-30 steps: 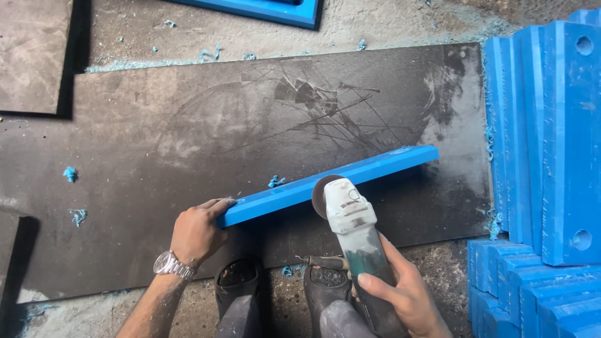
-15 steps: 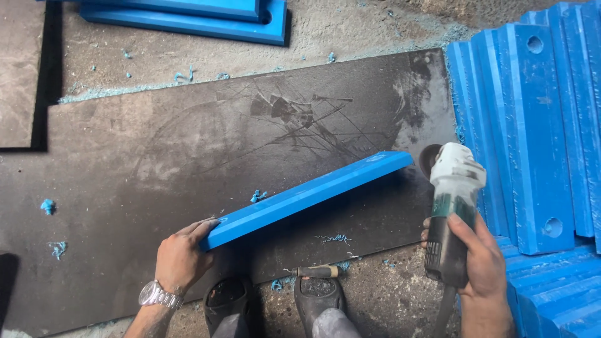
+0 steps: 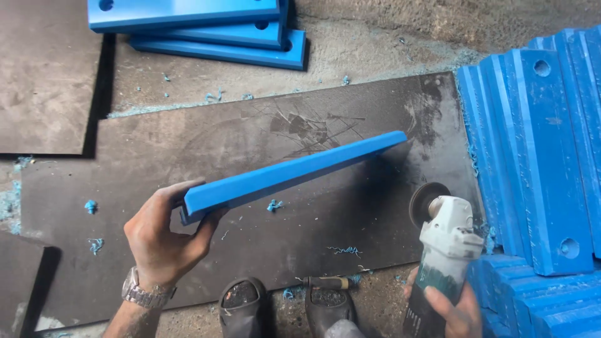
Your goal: The person uses an angle grinder to smooth the edges of blue rectangular plastic pieces. They hold each piece with one hand and grind the edges, then use a small tool to clean the holes before stacking the finished pieces.
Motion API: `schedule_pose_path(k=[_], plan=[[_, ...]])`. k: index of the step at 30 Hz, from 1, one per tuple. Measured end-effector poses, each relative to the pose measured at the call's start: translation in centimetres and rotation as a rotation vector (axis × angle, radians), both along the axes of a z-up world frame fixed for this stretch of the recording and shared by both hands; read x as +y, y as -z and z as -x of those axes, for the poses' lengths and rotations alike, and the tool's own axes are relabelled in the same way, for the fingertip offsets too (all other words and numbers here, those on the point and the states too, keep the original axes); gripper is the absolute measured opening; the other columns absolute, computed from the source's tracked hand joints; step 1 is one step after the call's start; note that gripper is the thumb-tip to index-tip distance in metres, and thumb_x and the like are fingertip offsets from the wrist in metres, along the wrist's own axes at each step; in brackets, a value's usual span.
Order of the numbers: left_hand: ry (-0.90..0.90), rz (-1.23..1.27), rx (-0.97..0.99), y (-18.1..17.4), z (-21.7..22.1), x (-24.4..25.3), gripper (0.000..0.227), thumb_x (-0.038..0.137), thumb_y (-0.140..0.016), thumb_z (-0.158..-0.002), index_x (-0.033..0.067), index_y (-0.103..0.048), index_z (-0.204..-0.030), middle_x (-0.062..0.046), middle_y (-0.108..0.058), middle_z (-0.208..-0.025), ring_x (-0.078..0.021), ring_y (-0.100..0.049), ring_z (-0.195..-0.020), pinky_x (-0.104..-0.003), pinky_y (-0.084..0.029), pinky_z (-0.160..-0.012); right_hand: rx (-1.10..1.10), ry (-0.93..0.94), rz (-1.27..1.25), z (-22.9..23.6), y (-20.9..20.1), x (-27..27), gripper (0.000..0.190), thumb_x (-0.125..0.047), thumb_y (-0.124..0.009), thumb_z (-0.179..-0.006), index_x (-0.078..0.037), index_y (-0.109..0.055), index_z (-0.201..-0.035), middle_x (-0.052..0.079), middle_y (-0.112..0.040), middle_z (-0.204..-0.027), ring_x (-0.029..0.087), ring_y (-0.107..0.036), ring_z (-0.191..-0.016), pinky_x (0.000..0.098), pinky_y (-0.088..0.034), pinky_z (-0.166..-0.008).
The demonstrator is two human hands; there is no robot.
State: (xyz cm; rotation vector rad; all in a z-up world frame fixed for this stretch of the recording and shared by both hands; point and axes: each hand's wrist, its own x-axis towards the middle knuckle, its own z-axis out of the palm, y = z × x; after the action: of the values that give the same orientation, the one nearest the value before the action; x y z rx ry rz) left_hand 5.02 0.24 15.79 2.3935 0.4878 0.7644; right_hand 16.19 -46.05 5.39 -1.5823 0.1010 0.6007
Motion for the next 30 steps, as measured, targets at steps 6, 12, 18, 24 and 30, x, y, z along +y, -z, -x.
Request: schedule_pose_path(k=[6,12,18,24,30], plan=[[0.242,-0.252,-0.307,-8.4,-4.7,-4.3,0.052,0.003,-0.086,-0.073,0.0061,-0.062,-0.119,-0.011,-0.073,-0.112,-0.0257,-0.074,-0.097,-0.040,-0.058,-0.088,-0.133,-0.231,-0.061,-0.8,-1.6,0.5,0.070,-0.017,-0.075,-0.067,0.014,-0.052,-0.126,0.025,-0.072,-0.096,0.033,-0.075,-0.090,0.0502,-0.060,-0.084],[0.490,-0.056,-0.319,-7.7,-7.7,-8.0,0.055,0.006,-0.085,-0.077,0.0151,-0.063,-0.127,-0.001,-0.072,-0.123,-0.0239,-0.071,-0.103,-0.037,-0.059,-0.090,-0.282,-0.205,-0.142,1.8,-4.9,-1.6,0.104,-0.012,-0.078,-0.074,0.000,-0.024,-0.163,0.025,-0.067,-0.100,0.035,-0.076,-0.085,0.0506,-0.062,-0.076],[0.452,-0.112,-0.259,-8.1,-7.0,-9.3,0.064,0.001,-0.078,-0.064,0.0159,-0.066,-0.125,-0.003,-0.073,-0.124,-0.0312,-0.070,-0.111,-0.041,-0.056,-0.096,-0.214,-0.232,-0.048,2.3,-9.7,-1.9,0.103,-0.002,-0.077,-0.073,-0.001,-0.026,-0.162,0.024,-0.063,-0.100,0.036,-0.070,-0.086,0.0536,-0.067,-0.074],[0.486,0.149,-0.132,-6.2,-5.7,-8.5,0.055,-0.002,-0.074,-0.073,0.0162,-0.067,-0.124,-0.002,-0.072,-0.133,-0.0267,-0.070,-0.123,-0.040,-0.057,-0.106,-0.316,-0.134,-0.011,4.4,-9.6,0.5,0.098,0.000,-0.075,-0.070,0.003,-0.035,-0.159,0.024,-0.068,-0.100,0.032,-0.079,-0.083,0.0493,-0.065,-0.078],[0.486,0.135,-0.140,-6.0,-4.5,-7.2,0.051,-0.001,-0.077,-0.074,0.0152,-0.069,-0.121,-0.003,-0.073,-0.131,-0.0275,-0.070,-0.123,-0.045,-0.051,-0.112,-0.307,-0.209,0.010,3.8,-11.3,2.0,0.093,0.000,-0.075,-0.070,0.003,-0.038,-0.155,0.024,-0.069,-0.100,0.032,-0.071,-0.085,0.0482,-0.067,-0.078]])
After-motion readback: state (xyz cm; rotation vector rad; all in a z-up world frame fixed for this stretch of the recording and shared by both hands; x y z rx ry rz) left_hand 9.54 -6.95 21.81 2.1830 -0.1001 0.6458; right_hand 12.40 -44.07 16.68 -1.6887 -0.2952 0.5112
